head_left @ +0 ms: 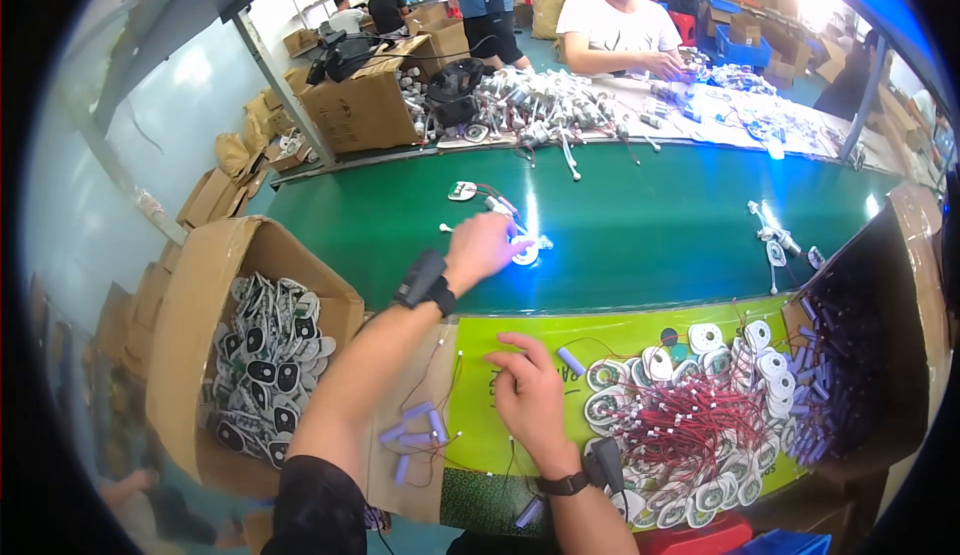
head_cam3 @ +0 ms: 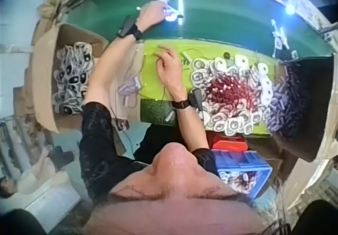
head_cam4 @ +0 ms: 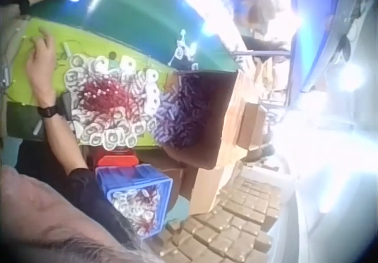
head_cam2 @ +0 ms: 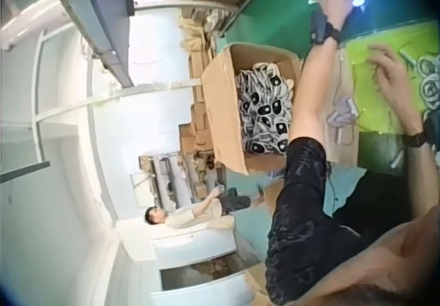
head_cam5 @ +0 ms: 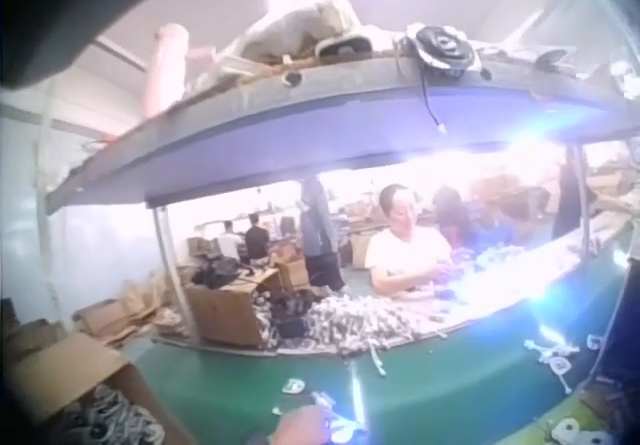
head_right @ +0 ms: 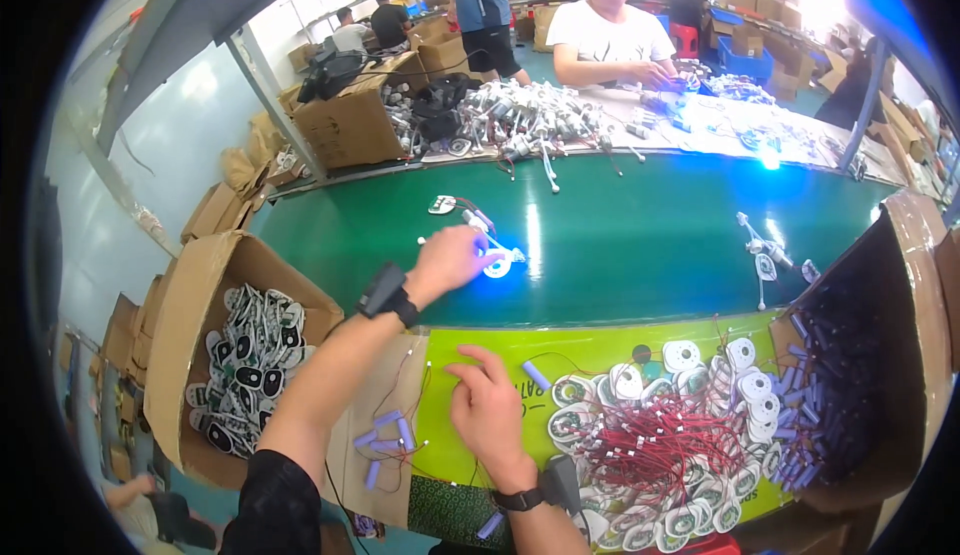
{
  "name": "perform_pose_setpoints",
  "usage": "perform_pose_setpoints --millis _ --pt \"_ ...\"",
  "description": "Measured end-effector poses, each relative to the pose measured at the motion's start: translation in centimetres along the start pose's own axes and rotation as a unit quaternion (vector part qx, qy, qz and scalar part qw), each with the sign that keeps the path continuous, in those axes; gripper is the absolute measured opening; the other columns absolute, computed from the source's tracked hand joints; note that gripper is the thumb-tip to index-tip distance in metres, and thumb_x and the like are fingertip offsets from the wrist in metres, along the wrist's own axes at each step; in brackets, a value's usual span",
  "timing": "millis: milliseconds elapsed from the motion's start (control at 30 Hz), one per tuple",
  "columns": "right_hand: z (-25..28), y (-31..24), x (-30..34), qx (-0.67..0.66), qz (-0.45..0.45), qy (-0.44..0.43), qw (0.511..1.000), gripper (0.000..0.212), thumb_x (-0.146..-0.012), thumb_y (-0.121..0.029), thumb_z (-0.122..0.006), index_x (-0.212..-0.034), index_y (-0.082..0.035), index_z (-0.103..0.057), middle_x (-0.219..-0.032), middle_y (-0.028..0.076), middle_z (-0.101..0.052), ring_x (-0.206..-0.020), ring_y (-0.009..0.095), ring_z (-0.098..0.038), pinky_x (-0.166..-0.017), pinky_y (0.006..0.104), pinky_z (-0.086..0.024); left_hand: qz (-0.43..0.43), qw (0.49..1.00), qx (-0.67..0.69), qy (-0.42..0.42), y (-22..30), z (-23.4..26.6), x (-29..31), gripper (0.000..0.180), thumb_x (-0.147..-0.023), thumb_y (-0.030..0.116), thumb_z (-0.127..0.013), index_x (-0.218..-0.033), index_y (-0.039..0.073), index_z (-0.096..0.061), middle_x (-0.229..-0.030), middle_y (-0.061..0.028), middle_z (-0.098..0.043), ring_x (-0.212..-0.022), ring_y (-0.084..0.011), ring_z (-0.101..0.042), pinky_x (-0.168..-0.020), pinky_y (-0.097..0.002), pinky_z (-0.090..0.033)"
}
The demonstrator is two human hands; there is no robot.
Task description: The worker is assembling small circular circuit boards with attached wires and batteries on an assembly line conveyor.
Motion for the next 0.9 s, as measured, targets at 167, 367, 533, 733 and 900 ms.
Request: perform_pose_setpoints --millis 167,367,533,733,900 --pt "0.3 0.1 0.1 -0.006 0.030 0.023 0.999 0.024 -0.085 0.009 -0.061 -0.100 -0.003 -0.076 -0.118 0.014 -0.071 -0.087 0.025 -0.070 -0.068 0.0327 -0.055 -0.040 0.993 -0.065 0.090 3.9 -1.2 1.4 0.047 -0.081 0.045 -0.084 -0.111 0.009 -0.076 -0.123 -0.0168 -0.062 -0.100 -0.0364 -0.070 -0.081 -0.0474 -0.059" --pt "0.6 0.4 0.0 -0.043 -0.009 0.021 0.999 0.021 -0.086 0.006 -0.062 -0.100 -0.002 -0.075 -0.114 0.015 -0.072 -0.095 0.035 -0.072 -0.081 0.0403 -0.058 -0.114 0.992 0.032 0.046 4.5 -2.1 -1.1 0.034 -0.090 0.032 -0.079 -0.111 0.005 -0.074 -0.111 -0.0152 -0.059 -0.099 -0.0351 -0.065 -0.085 -0.0452 -0.056" --pt "1.2 -0.1 -0.1 -0.065 0.000 0.047 0.997 0.019 -0.086 0.008 -0.062 -0.098 -0.001 -0.074 -0.104 0.016 -0.073 -0.092 0.032 -0.072 -0.078 0.0374 -0.058 -0.227 0.973 -0.010 -0.038 3.3 1.2 1.0 0.029 -0.091 0.028 -0.078 -0.107 0.004 -0.075 -0.111 -0.0165 -0.060 -0.102 -0.0348 -0.064 -0.091 -0.0431 -0.053" --pt "1.4 0.2 0.0 -0.078 0.001 0.052 0.996 0.019 -0.086 0.007 -0.061 -0.098 -0.001 -0.074 -0.105 0.016 -0.073 -0.093 0.033 -0.072 -0.080 0.0385 -0.058 -0.149 0.977 -0.156 -0.006 4.3 0.7 3.0 0.049 -0.083 0.054 -0.078 -0.087 0.005 -0.077 -0.104 -0.0168 -0.064 -0.100 -0.0323 -0.063 -0.090 -0.0451 -0.052" --pt "1.1 1.0 0.1 -0.067 -0.020 0.040 0.997 0.018 -0.088 0.006 -0.061 -0.098 0.000 -0.074 -0.104 0.016 -0.073 -0.095 0.033 -0.072 -0.081 0.0383 -0.058 -0.055 0.987 -0.129 0.072 5.0 -2.3 0.4 0.060 -0.082 0.060 -0.077 -0.089 0.001 -0.074 -0.090 -0.0242 -0.074 -0.083 -0.0420 -0.073 -0.075 -0.0514 -0.059"
Point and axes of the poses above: each hand's wrist, its own x-axis away from the middle knuckle, its own z-axis out of the back of the hand, y = z × x, the point moved 8 cm from there along -x, towards the middle knuckle
